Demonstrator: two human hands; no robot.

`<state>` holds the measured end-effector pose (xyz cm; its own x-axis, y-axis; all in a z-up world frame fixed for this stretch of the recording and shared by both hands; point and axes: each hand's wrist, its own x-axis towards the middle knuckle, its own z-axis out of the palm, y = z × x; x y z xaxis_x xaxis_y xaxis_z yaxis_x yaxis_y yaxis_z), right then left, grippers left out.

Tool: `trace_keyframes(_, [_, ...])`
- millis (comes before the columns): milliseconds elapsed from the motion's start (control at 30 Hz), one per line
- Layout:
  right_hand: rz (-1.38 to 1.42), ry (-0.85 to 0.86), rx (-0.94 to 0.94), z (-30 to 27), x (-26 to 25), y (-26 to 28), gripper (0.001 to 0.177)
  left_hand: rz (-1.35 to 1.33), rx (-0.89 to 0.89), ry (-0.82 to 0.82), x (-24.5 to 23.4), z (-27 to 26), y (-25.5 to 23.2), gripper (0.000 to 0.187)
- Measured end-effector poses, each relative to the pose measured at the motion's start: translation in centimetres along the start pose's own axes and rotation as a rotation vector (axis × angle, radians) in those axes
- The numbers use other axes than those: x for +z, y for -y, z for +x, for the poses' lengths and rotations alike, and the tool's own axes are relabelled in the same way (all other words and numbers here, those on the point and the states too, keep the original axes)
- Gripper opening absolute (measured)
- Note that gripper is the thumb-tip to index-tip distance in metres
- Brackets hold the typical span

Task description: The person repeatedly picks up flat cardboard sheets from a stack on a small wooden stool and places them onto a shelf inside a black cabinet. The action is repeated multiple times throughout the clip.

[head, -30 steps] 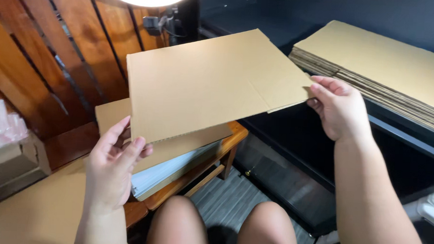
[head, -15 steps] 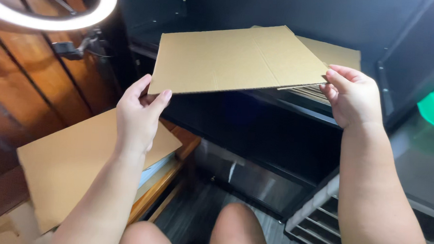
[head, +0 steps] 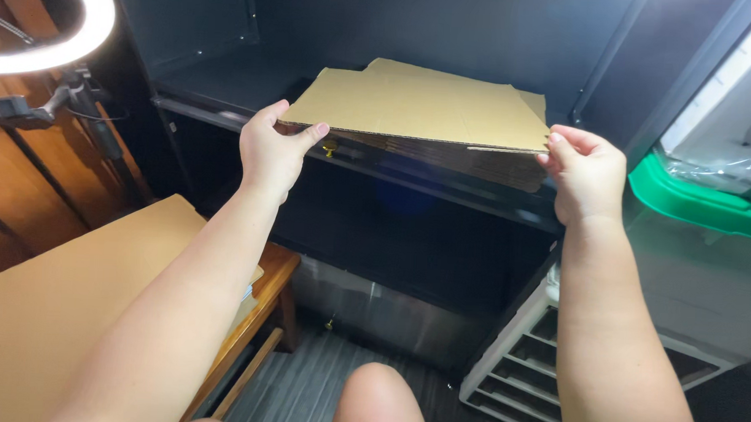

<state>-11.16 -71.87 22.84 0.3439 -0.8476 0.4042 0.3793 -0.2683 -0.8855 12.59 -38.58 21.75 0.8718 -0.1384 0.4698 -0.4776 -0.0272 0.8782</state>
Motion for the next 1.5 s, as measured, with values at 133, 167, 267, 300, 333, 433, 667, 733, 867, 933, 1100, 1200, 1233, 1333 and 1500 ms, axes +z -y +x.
trace_keyframes(133, [-0.061,-0.015,-0.053,0.5,-0.4,-0.7,0.021,0.055,0.042,-0.003,1.5,1.6,-0.4,0.079])
trace_keyframes(167, [-0.156,-0.027,-0.081,0.4,-0.6,-0.7,0.018,0.082,0.038,0.018,1.7,1.5,-1.1,0.075])
trace_keyframes(267, [-0.284,-0.048,-0.124,1.1,-1.1,-1.9,0.014,0.155,0.031,0.059,2.5,2.1,-1.9,0.072])
trace_keyframes(300, [-0.317,-0.052,-0.139,1.5,-1.3,-2.5,0.013,0.202,0.026,0.074,2.8,2.4,-1.9,0.071])
trace_keyframes(333, [-0.319,-0.054,-0.139,1.6,-1.1,-2.7,0.013,0.201,0.026,0.076,3.1,2.8,-1.9,0.071])
trace_keyframes(433, [-0.353,-0.095,-0.164,1.8,-0.8,-3.6,0.012,0.243,0.03,0.084,4.2,3.8,-1.3,0.067])
trace_keyframes(667, [-0.482,-0.114,-0.225,1.0,-0.4,-3.3,0.014,0.259,-0.012,0.148,5.2,5.0,-1.3,0.063])
trace_keyframes(733, [-0.494,-0.114,-0.222,1.1,-0.3,-3.7,0.015,0.256,-0.026,0.155,5.5,5.3,-1.0,0.062])
trace_keyframes(867, [-0.525,-0.116,-0.24,1.3,-0.2,-4.6,0.015,0.302,-0.061,0.163,6.3,6.0,-0.2,0.059])
trace_keyframes(933, [-0.53,-0.115,-0.245,1.3,-0.1,-4.6,0.016,0.324,-0.075,0.169,6.5,5.9,-0.1,0.057])
trace_keyframes(1100, [-0.501,-0.085,-0.204,0.7,0.0,-4.2,0.016,0.279,-0.045,0.153,6.7,5.5,0.4,0.052])
trace_keyframes(1200, [-0.506,-0.077,-0.203,0.5,0.0,-4.2,0.016,0.287,-0.033,0.141,6.9,5.4,0.6,0.051])
trace_keyframes(1233, [-0.506,-0.077,-0.202,0.4,0.0,-4.2,0.016,0.287,-0.033,0.141,6.9,5.5,0.7,0.051])
trace_keyframes(1333, [-0.509,-0.064,-0.192,-0.1,-0.2,-4.0,0.018,0.353,0.046,0.134,6.9,5.7,1.4,0.05])
trace_keyframes(1500, [-0.405,-0.021,-0.205,-0.2,-0.9,-4.1,0.031,0.402,0.104,0.12,7.3,6.0,2.7,0.049])
